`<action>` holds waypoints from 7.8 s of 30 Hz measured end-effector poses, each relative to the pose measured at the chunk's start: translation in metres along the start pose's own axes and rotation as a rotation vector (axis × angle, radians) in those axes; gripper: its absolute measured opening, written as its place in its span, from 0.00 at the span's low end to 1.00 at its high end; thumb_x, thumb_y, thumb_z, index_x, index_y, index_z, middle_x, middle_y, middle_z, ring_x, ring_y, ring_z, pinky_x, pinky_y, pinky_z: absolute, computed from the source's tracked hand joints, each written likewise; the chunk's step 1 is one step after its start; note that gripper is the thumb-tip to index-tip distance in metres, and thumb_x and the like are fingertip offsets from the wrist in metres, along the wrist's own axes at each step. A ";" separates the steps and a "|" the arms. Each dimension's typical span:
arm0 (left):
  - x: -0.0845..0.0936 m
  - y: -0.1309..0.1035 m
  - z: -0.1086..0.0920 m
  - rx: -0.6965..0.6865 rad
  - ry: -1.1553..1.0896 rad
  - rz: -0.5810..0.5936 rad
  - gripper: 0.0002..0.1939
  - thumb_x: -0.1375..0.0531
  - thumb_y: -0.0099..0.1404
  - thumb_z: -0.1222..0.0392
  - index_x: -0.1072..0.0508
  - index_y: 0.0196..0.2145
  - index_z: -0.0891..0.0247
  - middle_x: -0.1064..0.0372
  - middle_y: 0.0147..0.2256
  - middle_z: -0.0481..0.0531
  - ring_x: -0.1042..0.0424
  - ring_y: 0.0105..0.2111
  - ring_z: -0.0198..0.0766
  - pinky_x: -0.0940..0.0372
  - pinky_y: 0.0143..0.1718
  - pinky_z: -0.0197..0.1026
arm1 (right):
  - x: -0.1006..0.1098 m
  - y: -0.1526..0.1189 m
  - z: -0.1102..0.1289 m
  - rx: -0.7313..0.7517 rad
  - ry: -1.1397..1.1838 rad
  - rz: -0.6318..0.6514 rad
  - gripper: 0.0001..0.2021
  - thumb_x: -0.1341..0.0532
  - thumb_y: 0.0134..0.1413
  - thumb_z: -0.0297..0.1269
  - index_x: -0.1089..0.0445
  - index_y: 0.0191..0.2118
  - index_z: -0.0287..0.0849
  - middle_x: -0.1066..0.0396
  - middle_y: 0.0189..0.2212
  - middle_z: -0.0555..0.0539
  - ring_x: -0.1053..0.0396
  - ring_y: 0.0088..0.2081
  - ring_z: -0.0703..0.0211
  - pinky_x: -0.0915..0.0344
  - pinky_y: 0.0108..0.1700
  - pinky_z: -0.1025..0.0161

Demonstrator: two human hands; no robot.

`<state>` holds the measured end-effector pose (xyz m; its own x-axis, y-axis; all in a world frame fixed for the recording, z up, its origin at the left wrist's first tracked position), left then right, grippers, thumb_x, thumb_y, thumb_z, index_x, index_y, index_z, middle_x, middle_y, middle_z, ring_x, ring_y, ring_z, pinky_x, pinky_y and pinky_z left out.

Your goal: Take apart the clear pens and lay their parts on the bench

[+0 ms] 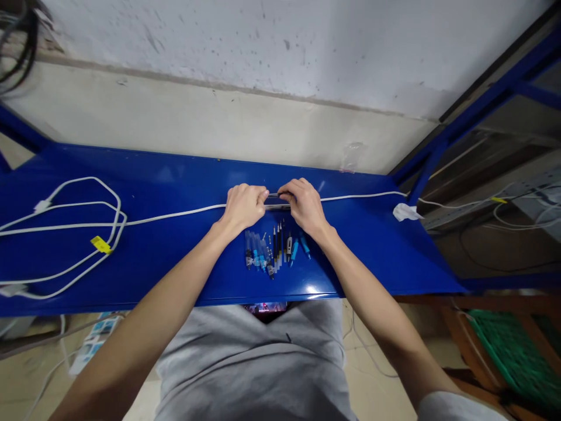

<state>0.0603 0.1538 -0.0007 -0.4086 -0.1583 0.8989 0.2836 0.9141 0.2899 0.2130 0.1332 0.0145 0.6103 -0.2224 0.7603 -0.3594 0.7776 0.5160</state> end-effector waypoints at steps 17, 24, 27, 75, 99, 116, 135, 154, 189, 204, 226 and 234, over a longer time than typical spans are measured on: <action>0.002 -0.005 -0.021 -0.356 0.020 -0.096 0.17 0.51 0.77 0.57 0.22 0.48 0.59 0.21 0.40 0.58 0.30 0.45 0.50 0.41 0.45 0.51 | -0.010 -0.004 0.002 0.016 0.012 0.075 0.11 0.46 0.73 0.38 0.28 0.46 0.43 0.28 0.40 0.43 0.32 0.42 0.52 0.38 0.44 0.59; 0.015 0.001 0.019 -0.079 0.029 -0.222 0.14 0.50 0.71 0.67 0.25 0.36 0.58 0.24 0.35 0.54 0.28 0.41 0.47 0.41 0.40 0.46 | 0.030 -0.002 -0.034 -0.128 0.098 -0.260 0.11 0.45 0.70 0.38 0.28 0.37 0.43 0.28 0.35 0.45 0.33 0.35 0.55 0.38 0.41 0.59; 0.015 0.001 0.028 -0.046 -0.013 -0.247 0.13 0.49 0.70 0.67 0.25 0.36 0.58 0.24 0.35 0.54 0.27 0.40 0.46 0.41 0.38 0.46 | 0.033 -0.004 -0.041 -0.211 0.187 -0.291 0.14 0.42 0.69 0.45 0.27 0.36 0.42 0.31 0.27 0.49 0.38 0.28 0.59 0.41 0.35 0.61; -0.001 -0.009 -0.012 -0.324 -0.342 -0.195 0.11 0.47 0.72 0.68 0.26 0.34 0.61 0.25 0.33 0.50 0.26 0.34 0.38 0.39 0.34 0.39 | 0.074 -0.084 -0.039 -0.643 0.083 0.170 0.13 0.39 0.65 0.45 0.20 0.43 0.44 0.20 0.35 0.43 0.25 0.31 0.54 0.31 0.33 0.59; 0.005 -0.005 -0.002 0.019 -0.271 -0.173 0.07 0.43 0.74 0.56 0.30 0.47 0.59 0.29 0.26 0.42 0.29 0.26 0.34 0.42 0.31 0.37 | -0.017 -0.011 -0.042 -0.422 0.713 0.270 0.24 0.38 0.61 0.59 0.29 0.31 0.40 0.32 0.23 0.51 0.39 0.25 0.65 0.43 0.30 0.65; 0.023 -0.076 0.022 0.195 -0.074 0.121 0.07 0.42 0.70 0.55 0.34 0.34 0.56 0.35 0.16 0.40 0.33 0.19 0.39 0.50 0.25 0.39 | -0.003 -0.006 -0.037 -0.168 0.287 0.350 0.04 0.29 0.56 0.31 0.24 0.35 0.41 0.32 0.34 0.49 0.34 0.35 0.61 0.41 0.39 0.63; 0.008 0.018 -0.029 -0.386 0.104 -0.049 0.18 0.51 0.78 0.56 0.22 0.44 0.62 0.24 0.39 0.60 0.28 0.42 0.49 0.41 0.41 0.48 | 0.003 0.007 -0.029 -0.248 0.418 0.116 0.23 0.48 0.72 0.52 0.37 0.28 0.43 0.41 0.21 0.54 0.45 0.25 0.63 0.47 0.32 0.63; 0.006 0.008 0.007 -0.079 0.133 -0.052 0.15 0.50 0.74 0.57 0.24 0.36 0.57 0.21 0.34 0.56 0.25 0.34 0.50 0.55 0.31 0.45 | -0.011 0.010 -0.008 -0.119 0.226 0.069 0.15 0.47 0.73 0.46 0.27 0.47 0.44 0.26 0.33 0.46 0.31 0.37 0.54 0.36 0.48 0.57; -0.001 0.001 -0.015 -0.286 0.011 -0.044 0.15 0.48 0.73 0.67 0.24 0.48 0.59 0.25 0.42 0.54 0.25 0.42 0.44 0.40 0.36 0.42 | -0.015 0.005 -0.001 0.064 -0.103 0.081 0.09 0.47 0.72 0.31 0.32 0.50 0.42 0.27 0.44 0.42 0.33 0.45 0.49 0.40 0.47 0.57; 0.003 0.001 0.017 -0.066 -0.150 -0.227 0.10 0.45 0.73 0.62 0.24 0.36 0.58 0.25 0.35 0.50 0.26 0.37 0.42 0.44 0.33 0.41 | 0.017 0.003 -0.029 -0.181 0.126 -0.081 0.20 0.45 0.72 0.49 0.29 0.31 0.42 0.31 0.24 0.51 0.39 0.26 0.62 0.47 0.33 0.63; 0.006 -0.001 0.009 -0.114 -0.257 -0.248 0.11 0.46 0.73 0.63 0.25 0.34 0.60 0.27 0.32 0.49 0.28 0.34 0.39 0.41 0.34 0.41 | -0.001 0.005 -0.009 -0.038 0.387 0.169 0.12 0.42 0.71 0.42 0.24 0.47 0.41 0.28 0.37 0.47 0.35 0.33 0.61 0.39 0.37 0.64; 0.017 -0.001 0.013 -0.076 -0.273 -0.309 0.11 0.45 0.71 0.64 0.26 0.32 0.61 0.27 0.32 0.50 0.29 0.32 0.39 0.42 0.34 0.42 | 0.008 0.004 -0.021 -0.087 0.378 0.168 0.13 0.43 0.71 0.39 0.25 0.53 0.43 0.32 0.37 0.48 0.37 0.34 0.60 0.38 0.39 0.62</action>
<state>0.0416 0.1553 0.0097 -0.6964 -0.3065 0.6489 0.1708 0.8075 0.5646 0.2310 0.1465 0.0140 0.7700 0.1305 0.6246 -0.4248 0.8352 0.3492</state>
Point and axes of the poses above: each hand's wrist, its own y-axis towards the middle knuckle, its own x-axis out of the back of the hand, z = x × y, the point moved 7 cm from there along y, towards the middle knuckle
